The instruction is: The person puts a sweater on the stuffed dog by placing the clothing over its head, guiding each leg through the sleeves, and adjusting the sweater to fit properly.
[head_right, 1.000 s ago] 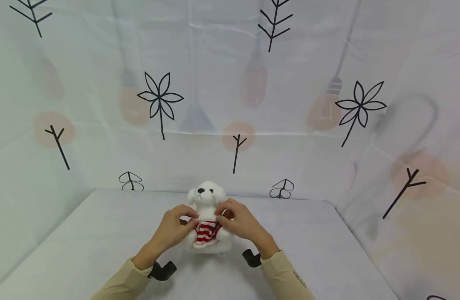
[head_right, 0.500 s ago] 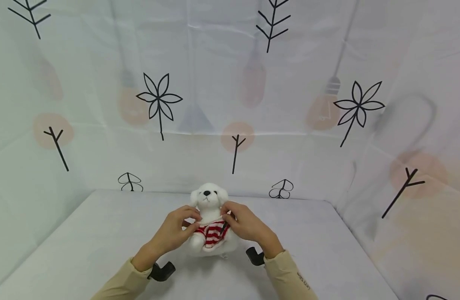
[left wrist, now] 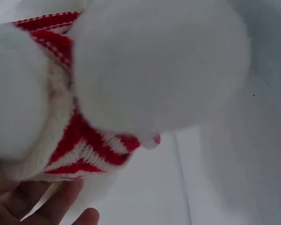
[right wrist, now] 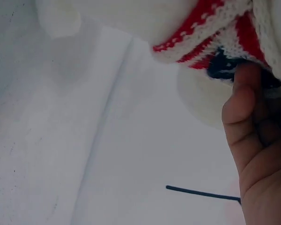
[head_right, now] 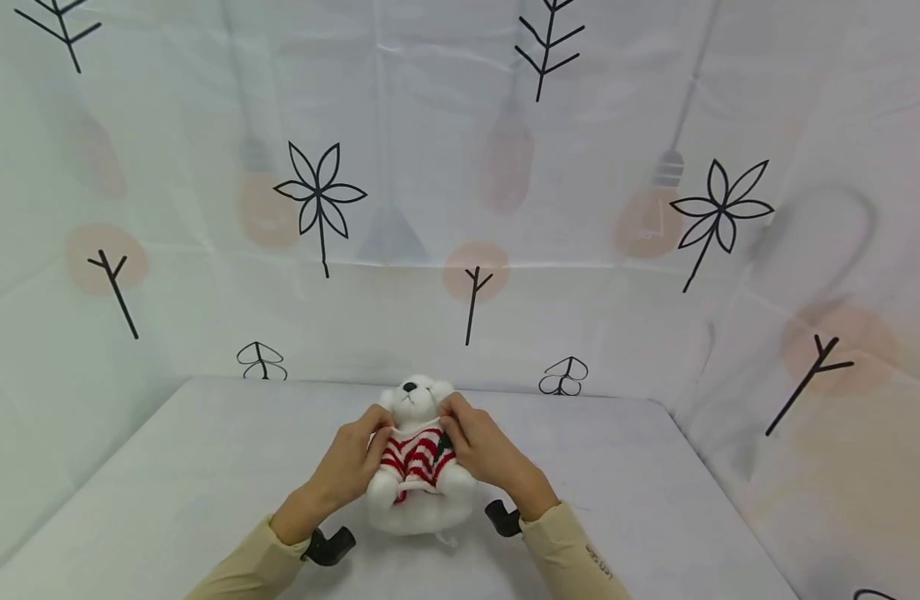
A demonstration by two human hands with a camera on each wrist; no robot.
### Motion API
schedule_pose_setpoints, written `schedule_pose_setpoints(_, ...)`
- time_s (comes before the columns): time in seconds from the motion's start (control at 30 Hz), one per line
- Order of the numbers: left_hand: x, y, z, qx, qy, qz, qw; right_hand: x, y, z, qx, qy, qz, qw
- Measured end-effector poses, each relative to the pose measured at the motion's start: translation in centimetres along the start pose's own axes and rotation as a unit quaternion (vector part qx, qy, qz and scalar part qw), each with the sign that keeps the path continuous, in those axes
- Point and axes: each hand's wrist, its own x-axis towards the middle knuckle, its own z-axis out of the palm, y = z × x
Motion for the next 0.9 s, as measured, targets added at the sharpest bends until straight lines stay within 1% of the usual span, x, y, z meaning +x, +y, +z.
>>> schedule_pose_setpoints(0.07, 0.1, -0.2, 0.1, -0.006, 0.027, 0.02, 0.9994, 0.1, 0.1, 0.2, 0.011, 0.024, -0.024, 0.999)
schedule_pose_setpoints(0.13, 0.1, -0.5, 0.2, -0.002, 0.052, 0.04, 0.9979, 0.2, 0.2, 0.4, 0.021, 0.045, -0.045, 0.998)
schedule_pose_setpoints(0.2, 0.1, -0.8, 0.3, 0.012, 0.067, 0.057, 0.996, 0.3, 0.4, 0.7, 0.018, 0.053, -0.058, 0.997)
schedule_pose_setpoints(0.27, 0.0, -1.1, 0.5, 0.039, 0.064, 0.066, 0.995, 0.3, 0.6, 0.9, 0.01, 0.044, -0.055, 0.997)
schedule_pose_setpoints(0.33, -0.2, -1.4, 0.8, 0.061, 0.052, 0.065, 0.9947, 0.3, 1.0, 1.0, 0.001, 0.027, -0.038, 0.999)
schedule_pose_setpoints(0.43, -0.4, -1.8, 1.1, 0.071, 0.037, 0.056, 0.9952, 0.1, 1.3, 1.0, 0.01, 0.004, -0.011, 1.0)
schedule_pose_setpoints(0.53, -0.5, -1.8, 1.1, 0.049, 0.026, 0.051, 0.9972, -0.1, 1.3, 0.7, 0.032, -0.013, 0.004, 0.999)
schedule_pose_setpoints(0.63, -0.4, -1.8, 1.2, 0.026, 0.012, 0.059, 0.9979, 0.0, 1.2, 0.4, 0.033, -0.021, -0.006, 0.999)
schedule_pose_setpoints(0.7, -0.4, -1.8, 1.2, 0.007, 0.002, 0.062, 0.998, 0.0, 1.0, 0.3, 0.023, -0.017, -0.015, 0.999)
schedule_pose_setpoints(0.83, -0.4, -1.8, 0.9, -0.021, 0.008, 0.069, 0.9973, 0.2, 0.8, 0.4, -0.004, -0.006, -0.031, 0.999)
schedule_pose_setpoints(0.9, -0.3, -1.7, 0.9, -0.026, 0.017, 0.069, 0.9971, 0.2, 0.6, 0.6, -0.012, 0.0, -0.034, 0.999)
